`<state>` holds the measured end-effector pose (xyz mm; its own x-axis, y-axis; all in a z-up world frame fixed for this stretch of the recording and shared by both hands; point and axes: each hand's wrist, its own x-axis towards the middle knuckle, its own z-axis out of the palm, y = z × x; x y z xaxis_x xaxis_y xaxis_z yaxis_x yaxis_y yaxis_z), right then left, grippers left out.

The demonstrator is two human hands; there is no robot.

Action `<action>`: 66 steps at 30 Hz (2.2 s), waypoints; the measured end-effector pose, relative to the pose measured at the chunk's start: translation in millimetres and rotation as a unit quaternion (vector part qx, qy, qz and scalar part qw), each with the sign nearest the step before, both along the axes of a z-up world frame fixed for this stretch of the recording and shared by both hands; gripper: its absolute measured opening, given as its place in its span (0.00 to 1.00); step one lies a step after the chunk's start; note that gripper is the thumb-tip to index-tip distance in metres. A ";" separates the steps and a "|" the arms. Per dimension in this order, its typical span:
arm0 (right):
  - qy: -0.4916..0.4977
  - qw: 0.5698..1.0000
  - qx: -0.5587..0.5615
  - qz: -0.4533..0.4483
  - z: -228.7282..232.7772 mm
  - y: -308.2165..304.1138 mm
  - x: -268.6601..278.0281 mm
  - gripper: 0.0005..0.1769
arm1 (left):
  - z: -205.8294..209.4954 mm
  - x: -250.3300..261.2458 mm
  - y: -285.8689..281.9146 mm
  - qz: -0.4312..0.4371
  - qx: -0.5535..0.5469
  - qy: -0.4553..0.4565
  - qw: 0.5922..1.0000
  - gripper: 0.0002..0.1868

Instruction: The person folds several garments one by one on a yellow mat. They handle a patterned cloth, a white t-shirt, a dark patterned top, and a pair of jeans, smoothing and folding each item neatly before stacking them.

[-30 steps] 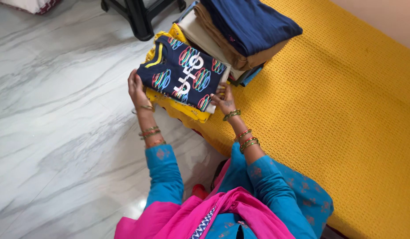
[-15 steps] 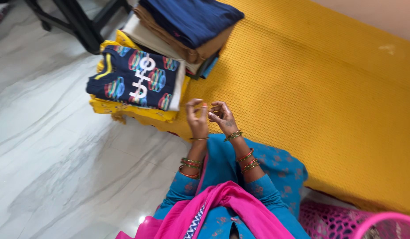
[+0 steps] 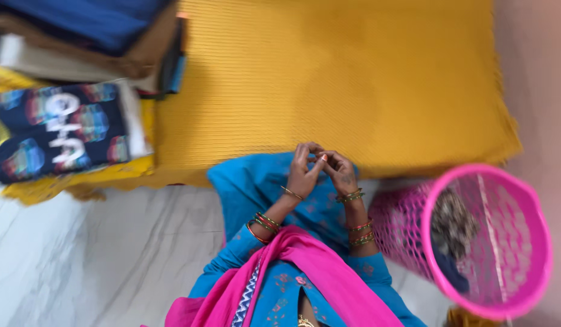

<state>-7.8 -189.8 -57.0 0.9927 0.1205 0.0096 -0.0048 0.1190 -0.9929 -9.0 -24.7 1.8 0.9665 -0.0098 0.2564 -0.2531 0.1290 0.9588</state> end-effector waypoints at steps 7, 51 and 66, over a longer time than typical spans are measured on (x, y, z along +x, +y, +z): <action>-0.018 0.967 -0.206 -0.147 17.8 -89.4 -63.9 0.13 | 5.2 -20.0 -77.2 -0.192 0.037 -0.018 0.981 0.13; 0.343 0.709 -0.555 -0.268 -134.1 -247.4 -266.3 0.60 | -188.3 -106.6 -213.7 -0.350 0.486 0.145 0.788 0.53; 0.183 0.747 -0.487 -0.415 -3.7 -320.4 -330.2 0.45 | -178.4 -104.9 -216.5 -0.420 0.487 0.155 0.750 0.54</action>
<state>-337.9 -510.3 -60.8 0.6439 -0.7646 0.0290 -0.6223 -0.5454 -0.5614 -113.9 -241.2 -176.6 0.5255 -0.6860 -0.5033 -0.2203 -0.6811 0.6983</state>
